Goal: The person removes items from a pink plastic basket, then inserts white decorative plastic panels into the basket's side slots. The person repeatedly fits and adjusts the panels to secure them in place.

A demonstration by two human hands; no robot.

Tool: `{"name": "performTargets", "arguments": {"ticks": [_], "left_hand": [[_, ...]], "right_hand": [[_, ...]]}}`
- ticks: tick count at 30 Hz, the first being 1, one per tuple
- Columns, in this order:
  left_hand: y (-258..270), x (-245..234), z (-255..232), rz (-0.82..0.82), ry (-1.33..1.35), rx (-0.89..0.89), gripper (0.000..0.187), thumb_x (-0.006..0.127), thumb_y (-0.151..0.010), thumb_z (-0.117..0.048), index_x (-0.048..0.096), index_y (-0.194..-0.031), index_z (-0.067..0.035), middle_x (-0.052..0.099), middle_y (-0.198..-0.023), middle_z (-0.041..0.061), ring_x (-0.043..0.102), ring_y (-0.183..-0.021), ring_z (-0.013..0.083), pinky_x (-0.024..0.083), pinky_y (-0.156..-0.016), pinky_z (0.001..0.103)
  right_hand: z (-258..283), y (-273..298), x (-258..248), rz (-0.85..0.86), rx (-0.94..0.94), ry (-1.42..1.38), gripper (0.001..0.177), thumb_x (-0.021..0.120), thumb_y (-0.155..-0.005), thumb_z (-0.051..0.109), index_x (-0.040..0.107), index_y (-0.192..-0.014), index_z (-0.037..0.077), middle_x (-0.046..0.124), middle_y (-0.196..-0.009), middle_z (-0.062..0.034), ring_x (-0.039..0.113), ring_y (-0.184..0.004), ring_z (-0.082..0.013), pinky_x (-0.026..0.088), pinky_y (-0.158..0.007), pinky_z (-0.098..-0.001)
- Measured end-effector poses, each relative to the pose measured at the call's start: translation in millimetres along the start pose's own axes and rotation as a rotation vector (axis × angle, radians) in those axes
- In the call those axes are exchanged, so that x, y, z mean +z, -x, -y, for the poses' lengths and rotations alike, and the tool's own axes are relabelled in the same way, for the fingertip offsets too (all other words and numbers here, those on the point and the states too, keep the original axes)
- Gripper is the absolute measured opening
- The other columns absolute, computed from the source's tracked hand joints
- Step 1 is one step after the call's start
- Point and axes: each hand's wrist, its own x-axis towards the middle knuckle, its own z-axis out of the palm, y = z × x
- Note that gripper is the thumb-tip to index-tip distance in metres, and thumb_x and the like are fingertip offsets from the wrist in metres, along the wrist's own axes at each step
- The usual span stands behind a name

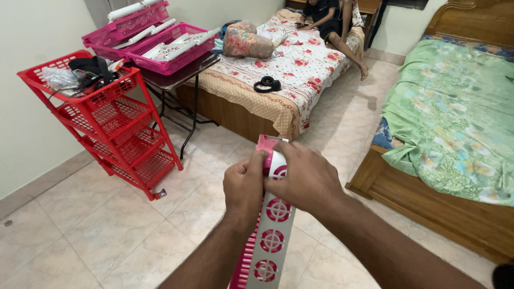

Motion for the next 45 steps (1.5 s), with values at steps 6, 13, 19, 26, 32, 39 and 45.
{"name": "performTargets", "arguments": {"ticks": [6, 13, 19, 26, 32, 39, 45], "left_hand": [[-4.9, -5.2, -26.6, 0.024, -0.256, -0.048, 0.056, 0.069, -0.085, -0.056, 0.077, -0.072, -0.002, 0.074, -0.065, 0.006, 0.069, -0.058, 0.0138, 0.055, -0.057, 0.031], [-2.1, -10.2, -21.0, 0.024, -0.202, -0.044, 0.055, 0.069, -0.086, -0.054, 0.078, -0.073, -0.001, 0.074, -0.065, 0.009, 0.067, -0.056, 0.0149, 0.055, -0.056, 0.033], [-8.1, -12.2, -14.6, -0.026, -0.254, -0.026, 0.056, 0.069, -0.086, -0.055, 0.079, -0.072, -0.001, 0.074, -0.063, 0.01, 0.066, -0.054, 0.0141, 0.055, -0.056, 0.032], [-14.1, -20.3, -13.8, -0.067, -0.355, -0.001, 0.061, 0.068, -0.087, -0.058, 0.078, -0.071, 0.0, 0.073, -0.062, 0.009, 0.066, -0.054, 0.0144, 0.054, -0.056, 0.032], [-22.5, -19.8, -11.6, -0.115, -0.378, 0.136, 0.053, 0.068, -0.089, -0.049, 0.08, -0.074, 0.0, 0.07, -0.059, 0.008, 0.062, -0.053, 0.0129, 0.05, -0.053, 0.033], [-25.0, -8.0, -2.3, -0.204, -0.459, 0.203, 0.045, 0.071, -0.087, -0.043, 0.082, -0.077, 0.0, 0.073, -0.059, 0.009, 0.064, -0.051, 0.0127, 0.051, -0.052, 0.032], [-34.7, -7.7, 2.0, -0.3, -0.414, 0.15, 0.046, 0.067, -0.09, -0.042, 0.083, -0.079, 0.0, 0.075, -0.061, 0.009, 0.065, -0.055, 0.013, 0.053, -0.058, 0.032]], "right_hand": [[0.3, -10.0, 1.4, -0.077, 0.019, -0.124, 0.057, 0.075, -0.073, 0.04, 0.066, -0.125, 0.021, 0.075, -0.102, -0.0081, 0.072, -0.097, -0.0285, 0.056, -0.087, -0.0454], [4.6, -11.9, 3.6, 0.057, 0.056, -0.148, 0.045, 0.073, -0.073, 0.036, 0.07, -0.115, 0.021, 0.074, -0.105, -0.0034, 0.066, -0.107, -0.0251, 0.054, -0.093, -0.0435], [5.4, -20.3, 6.8, 0.127, 0.076, -0.161, 0.048, 0.073, -0.073, 0.036, 0.067, -0.118, 0.023, 0.072, -0.112, 0.0011, 0.059, -0.113, -0.0249, 0.05, -0.097, -0.0443], [5.6, -21.5, 14.8, 0.012, -0.01, -0.186, 0.057, 0.075, -0.072, 0.038, 0.064, -0.124, 0.019, 0.07, -0.112, -0.0051, 0.062, -0.111, -0.0287, 0.051, -0.095, -0.0452], [-0.5, -22.5, 13.4, -0.145, -0.117, -0.16, 0.069, 0.081, -0.067, 0.037, 0.06, -0.125, 0.007, 0.064, -0.111, -0.0154, 0.062, -0.108, -0.0322, 0.054, -0.085, -0.0465], [-20.3, -33.5, 3.5, 0.088, -0.117, -0.16, 0.062, 0.078, -0.066, 0.044, 0.068, -0.122, 0.02, 0.078, -0.091, -0.0103, 0.076, -0.088, -0.0291, 0.058, -0.083, -0.0452], [-23.2, -54.8, 7.5, 0.107, -0.214, -0.263, 0.056, 0.079, -0.061, 0.043, 0.076, -0.113, 0.021, 0.079, -0.086, -0.0105, 0.077, -0.086, -0.0267, 0.059, -0.08, -0.0429]]}}
